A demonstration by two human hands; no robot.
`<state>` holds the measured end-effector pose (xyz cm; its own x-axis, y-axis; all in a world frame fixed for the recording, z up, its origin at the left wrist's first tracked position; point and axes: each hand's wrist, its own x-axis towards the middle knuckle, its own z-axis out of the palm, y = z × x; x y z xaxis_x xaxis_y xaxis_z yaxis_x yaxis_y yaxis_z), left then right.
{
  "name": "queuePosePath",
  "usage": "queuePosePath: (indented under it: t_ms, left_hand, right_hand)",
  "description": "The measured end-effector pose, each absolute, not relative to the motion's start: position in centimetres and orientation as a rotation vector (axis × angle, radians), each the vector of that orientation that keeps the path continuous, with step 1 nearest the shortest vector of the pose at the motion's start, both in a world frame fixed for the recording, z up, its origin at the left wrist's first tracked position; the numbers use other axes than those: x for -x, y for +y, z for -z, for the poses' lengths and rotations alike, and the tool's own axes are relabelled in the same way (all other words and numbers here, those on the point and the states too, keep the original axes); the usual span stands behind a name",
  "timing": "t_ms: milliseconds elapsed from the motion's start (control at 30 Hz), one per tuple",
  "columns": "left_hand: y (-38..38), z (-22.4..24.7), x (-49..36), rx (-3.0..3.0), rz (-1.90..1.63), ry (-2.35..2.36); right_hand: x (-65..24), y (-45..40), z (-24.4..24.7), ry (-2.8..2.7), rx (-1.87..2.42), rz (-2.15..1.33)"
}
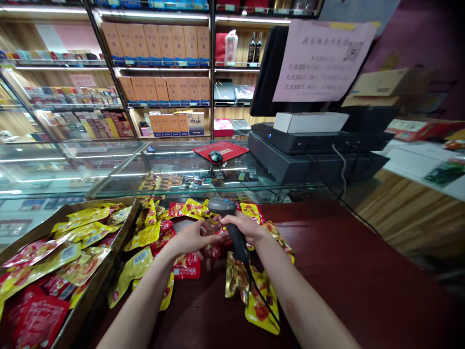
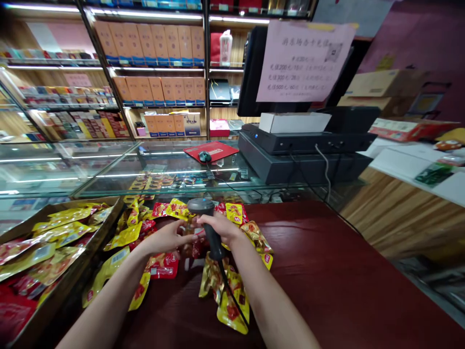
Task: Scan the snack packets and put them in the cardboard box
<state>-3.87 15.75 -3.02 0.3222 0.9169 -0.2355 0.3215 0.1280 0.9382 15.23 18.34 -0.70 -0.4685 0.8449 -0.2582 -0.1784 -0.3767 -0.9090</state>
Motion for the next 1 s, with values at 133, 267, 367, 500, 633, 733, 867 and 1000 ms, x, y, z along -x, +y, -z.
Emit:
queuePosePath:
  t_ms: [133,267,367,500,633,733,867,1000]
  left_hand:
    - [16.4,2.5,5.9,-1.404,-0.707,1.146]
    - [17.3,3.0,8.2,-1.23,-0.801,1.157]
    - [18.0,3.6,9.2,-1.125,-0.925,1.187]
    - [18.4,4.0,9.1,-1.05,-1.054,1.233]
    - [18.5,4.2,8.6,-0.934,-1.107,1.225]
    - [18.5,4.3,8.3,-0.913,-1.117,1.232]
    - [18.3,4.1,8.0,-0.928,-1.101,1.248]
    - [18.2,3.9,7.9,-0.945,-1.1,1.253]
  right_hand:
    - [-13.9,17.5,0.2,-1.208,0.87,-1.913]
    - [-12.9,16.5,-0.3,-1.266,0.871,-1.836]
    - [-11.7,15.4,-0.6,-1.245,0.944,-1.891]
    - [-9.5,13.9,-0.3,-1.2,1.036,-1.907]
    - [-8.0,12.8,0.8,-1.212,1.089,-1.813]
    - [-7.7,12.7,1.8,-1.274,1.11,-1.689]
    - [-7.7,13.0,2.7,-1.358,1.11,-1.592]
    - [-7.8,13.1,2.7,-1.389,1.095,-1.583]
